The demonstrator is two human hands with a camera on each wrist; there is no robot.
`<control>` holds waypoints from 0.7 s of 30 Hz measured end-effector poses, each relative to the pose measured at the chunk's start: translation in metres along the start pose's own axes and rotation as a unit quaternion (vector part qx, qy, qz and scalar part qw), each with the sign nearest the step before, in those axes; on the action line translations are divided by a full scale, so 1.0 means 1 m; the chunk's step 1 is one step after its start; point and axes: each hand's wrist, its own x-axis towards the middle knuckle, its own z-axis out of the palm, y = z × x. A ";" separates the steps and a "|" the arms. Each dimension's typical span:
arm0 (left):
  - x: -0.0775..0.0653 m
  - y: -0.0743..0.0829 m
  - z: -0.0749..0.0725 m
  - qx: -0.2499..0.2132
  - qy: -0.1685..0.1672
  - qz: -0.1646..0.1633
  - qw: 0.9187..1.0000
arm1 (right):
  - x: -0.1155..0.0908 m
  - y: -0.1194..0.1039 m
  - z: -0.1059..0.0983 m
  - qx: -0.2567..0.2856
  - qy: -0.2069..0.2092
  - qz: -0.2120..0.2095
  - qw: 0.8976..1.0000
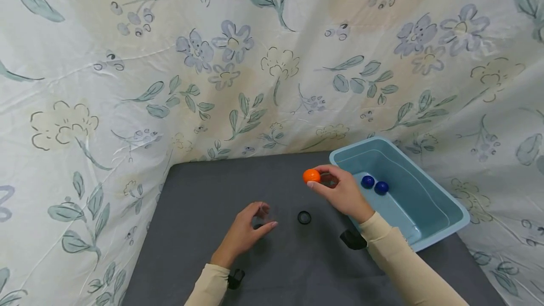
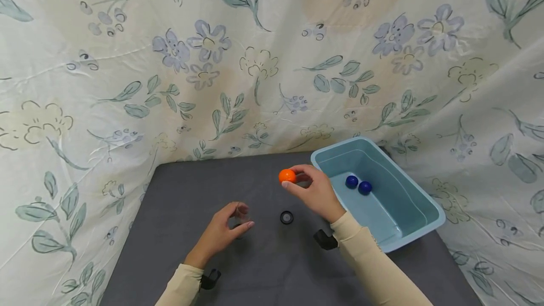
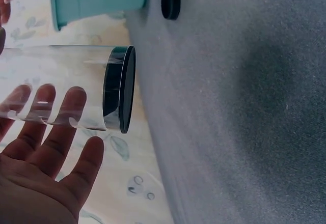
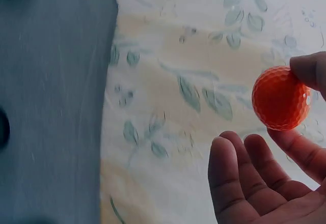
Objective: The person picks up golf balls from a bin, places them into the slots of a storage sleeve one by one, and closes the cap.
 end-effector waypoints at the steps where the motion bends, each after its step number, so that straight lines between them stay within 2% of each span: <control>1: 0.000 0.001 0.000 -0.004 0.000 0.001 1.000 | 0.000 -0.001 0.004 0.016 -0.007 0.002 1.000; 7: 0.003 0.004 0.001 -0.001 0.002 0.007 1.000 | -0.003 -0.008 0.028 0.084 -0.037 0.015 0.996; 13: 0.004 0.006 0.002 -0.007 0.000 0.014 1.000 | -0.006 -0.014 0.047 0.104 -0.060 0.013 0.993; 21: 0.003 0.009 0.002 -0.015 -0.003 0.018 1.000 | -0.011 -0.011 0.066 0.122 -0.087 -0.001 0.989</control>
